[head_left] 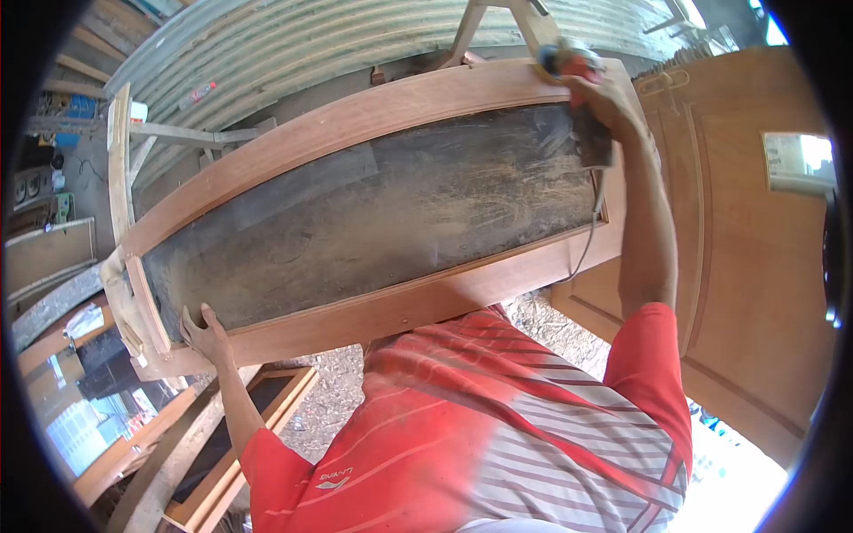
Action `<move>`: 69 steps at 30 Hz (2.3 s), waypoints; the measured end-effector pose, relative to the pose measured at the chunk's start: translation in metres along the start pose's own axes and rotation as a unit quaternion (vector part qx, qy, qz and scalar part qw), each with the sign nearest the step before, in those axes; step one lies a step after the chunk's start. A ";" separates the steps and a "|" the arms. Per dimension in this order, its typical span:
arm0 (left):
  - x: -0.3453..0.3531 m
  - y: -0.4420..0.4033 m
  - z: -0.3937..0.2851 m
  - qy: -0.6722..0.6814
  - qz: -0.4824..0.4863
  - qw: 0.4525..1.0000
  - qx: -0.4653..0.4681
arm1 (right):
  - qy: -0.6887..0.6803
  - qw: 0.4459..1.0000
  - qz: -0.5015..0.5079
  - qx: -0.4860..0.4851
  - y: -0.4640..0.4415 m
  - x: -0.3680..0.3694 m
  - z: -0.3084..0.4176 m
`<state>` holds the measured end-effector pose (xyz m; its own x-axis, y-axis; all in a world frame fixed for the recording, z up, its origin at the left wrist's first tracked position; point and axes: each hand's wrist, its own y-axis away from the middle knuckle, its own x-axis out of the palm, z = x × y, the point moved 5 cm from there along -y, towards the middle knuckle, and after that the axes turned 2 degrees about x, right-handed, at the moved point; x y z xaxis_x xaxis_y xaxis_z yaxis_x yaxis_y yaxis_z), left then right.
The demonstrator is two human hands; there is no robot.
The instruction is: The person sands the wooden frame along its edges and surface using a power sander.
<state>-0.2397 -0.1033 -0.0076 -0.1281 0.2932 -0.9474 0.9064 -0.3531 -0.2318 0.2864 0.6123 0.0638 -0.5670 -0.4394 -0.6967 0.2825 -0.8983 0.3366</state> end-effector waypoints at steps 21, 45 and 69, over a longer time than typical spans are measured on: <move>0.003 -0.006 0.003 -0.035 0.000 0.999 -0.004 | -0.010 1.000 0.004 -0.029 0.025 0.007 -0.008; 0.005 -0.002 0.011 -0.037 0.003 0.999 -0.004 | -0.012 0.999 -0.014 0.041 0.033 -0.020 -0.034; 0.002 -0.004 0.004 -0.030 -0.005 0.999 0.038 | 0.021 0.988 0.105 -0.108 0.121 0.179 0.144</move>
<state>-0.2451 -0.1049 -0.0095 -0.1633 0.2434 -0.9561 0.8721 -0.4175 -0.2553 0.1077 0.4239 0.0714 -0.4466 -0.6109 -0.6537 0.5522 -0.7631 0.3359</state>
